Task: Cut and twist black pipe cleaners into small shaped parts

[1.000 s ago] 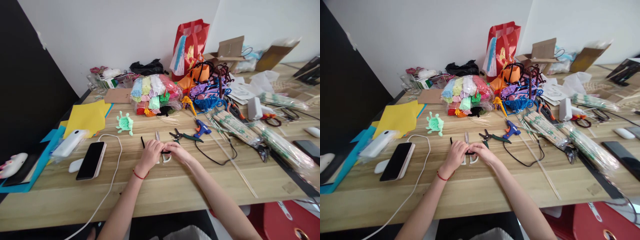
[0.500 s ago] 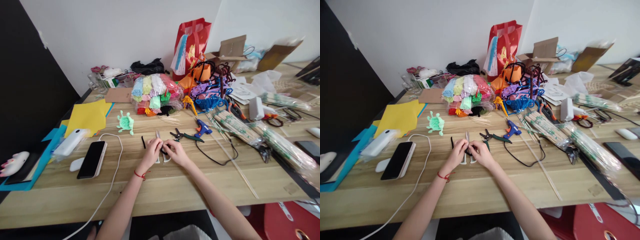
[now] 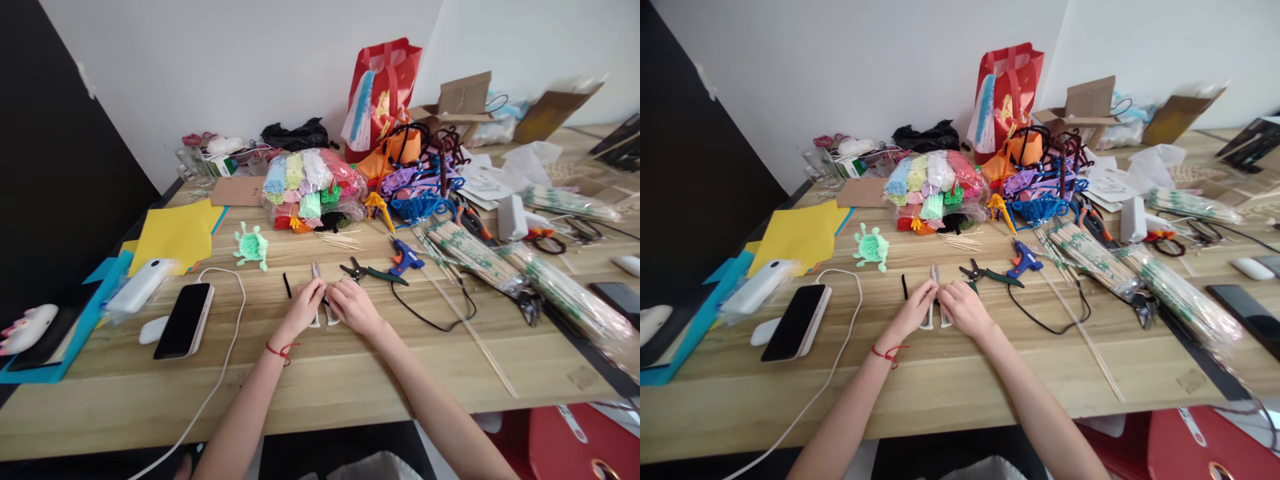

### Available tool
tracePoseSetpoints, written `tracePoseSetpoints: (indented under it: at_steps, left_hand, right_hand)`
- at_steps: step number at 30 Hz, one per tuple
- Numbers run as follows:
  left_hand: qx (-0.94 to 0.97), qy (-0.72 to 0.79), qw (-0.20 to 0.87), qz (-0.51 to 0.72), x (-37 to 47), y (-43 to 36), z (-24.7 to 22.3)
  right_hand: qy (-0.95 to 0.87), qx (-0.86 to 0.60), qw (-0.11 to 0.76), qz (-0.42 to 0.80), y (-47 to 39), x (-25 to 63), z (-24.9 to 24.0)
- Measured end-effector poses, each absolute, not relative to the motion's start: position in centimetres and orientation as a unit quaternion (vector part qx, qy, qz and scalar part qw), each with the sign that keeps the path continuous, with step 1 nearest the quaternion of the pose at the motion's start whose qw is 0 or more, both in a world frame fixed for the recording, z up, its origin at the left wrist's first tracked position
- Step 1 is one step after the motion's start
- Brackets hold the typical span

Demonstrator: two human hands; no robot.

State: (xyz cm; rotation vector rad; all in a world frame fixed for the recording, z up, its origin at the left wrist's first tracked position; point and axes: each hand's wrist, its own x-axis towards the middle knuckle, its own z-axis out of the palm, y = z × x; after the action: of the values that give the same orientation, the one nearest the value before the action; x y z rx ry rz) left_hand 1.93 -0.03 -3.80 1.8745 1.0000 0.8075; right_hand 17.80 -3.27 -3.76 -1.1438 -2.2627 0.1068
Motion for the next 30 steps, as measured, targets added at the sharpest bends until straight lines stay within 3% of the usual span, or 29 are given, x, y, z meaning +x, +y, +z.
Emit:
tracePoseSetpoints:
  at_steps: [6,11,17,22,30]
  left_hand:
    - [0.787,0.420,0.330,0.308,2.0,-0.3,-3.6]
    - [0.852,0.412,0.189,0.263,1.6,-0.6,-2.9]
    - [0.887,0.373,0.132,0.236,1.4,-0.7,-2.4]
    - [0.906,0.342,0.088,0.234,1.4,-0.8,-2.6]
    - [0.922,0.310,0.050,0.226,1.4,-0.8,-2.7]
  right_hand:
    - [-0.815,-0.446,0.346,0.132,-3.2,17.6,-3.8]
    - [-0.658,-0.445,0.438,0.420,-2.6,17.6,-4.2]
    - [-0.441,-0.407,0.454,0.658,-2.1,18.2,-4.7]
    - [-0.361,-0.345,0.440,0.746,-2.2,18.4,-4.4]
    - [-0.343,-0.340,0.401,0.779,-2.2,18.4,-4.2]
